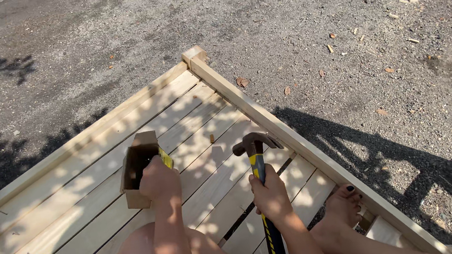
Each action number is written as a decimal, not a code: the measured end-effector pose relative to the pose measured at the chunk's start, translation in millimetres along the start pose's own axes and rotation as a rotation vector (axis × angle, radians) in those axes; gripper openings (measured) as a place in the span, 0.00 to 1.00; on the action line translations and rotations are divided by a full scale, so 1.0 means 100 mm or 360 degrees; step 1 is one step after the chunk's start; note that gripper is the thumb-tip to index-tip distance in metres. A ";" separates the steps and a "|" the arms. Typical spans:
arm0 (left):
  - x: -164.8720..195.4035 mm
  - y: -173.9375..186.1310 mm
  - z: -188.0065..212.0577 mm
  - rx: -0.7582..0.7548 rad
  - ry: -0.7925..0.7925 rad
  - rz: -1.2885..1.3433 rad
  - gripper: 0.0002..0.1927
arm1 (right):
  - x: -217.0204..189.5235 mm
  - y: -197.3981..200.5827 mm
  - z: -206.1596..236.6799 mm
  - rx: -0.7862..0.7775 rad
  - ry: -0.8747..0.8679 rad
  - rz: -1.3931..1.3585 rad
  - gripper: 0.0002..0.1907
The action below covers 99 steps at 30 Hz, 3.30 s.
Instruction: The person sits on the ground with a wooden slatted frame across their lap and hammers nails into its slats using a claw hammer. They take nails from an open cardboard nail box, position each nail on a slat, and drive it in, working along the frame.
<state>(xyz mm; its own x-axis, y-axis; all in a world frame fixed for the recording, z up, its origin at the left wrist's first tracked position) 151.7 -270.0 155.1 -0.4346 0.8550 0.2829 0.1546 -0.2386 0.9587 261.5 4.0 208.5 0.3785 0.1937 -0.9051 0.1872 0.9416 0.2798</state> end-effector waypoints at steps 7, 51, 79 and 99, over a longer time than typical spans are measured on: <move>0.99 -0.13 0.59 0.0714 -0.1083 0.0419 0.13 | 0.22 0.51 0.16 0.0270 -0.0120 -0.0113 0.10; 2.37 -0.63 0.12 -0.0734 -0.1405 -0.0729 0.04 | 0.76 0.85 -0.36 -0.0010 -0.0644 0.0786 0.21; 2.62 -0.06 0.36 -0.0856 -0.1300 -0.0289 0.09 | 1.18 1.50 -0.60 -0.0134 -0.0457 0.0387 0.14; 2.50 -2.22 0.90 -0.2114 -0.0556 0.1486 0.09 | 1.59 1.45 -0.72 0.0023 -0.0553 0.0113 0.17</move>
<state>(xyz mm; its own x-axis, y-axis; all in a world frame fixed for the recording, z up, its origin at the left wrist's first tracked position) 88.6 38.0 10.2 -0.3979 0.2125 0.8925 -0.6638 -0.7382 -0.1202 283.4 191.5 82.4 0.6763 0.1508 -0.7211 0.1615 0.9247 0.3448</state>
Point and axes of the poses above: each hand's wrist, its own z-axis away from the middle knuckle, its own y-axis out of the back of the hand, x = y × z, the point moved 7 cm from there along -z, towards the middle knuckle, and after that the axes turned 4 degrees about y, right-handed, at the moved point
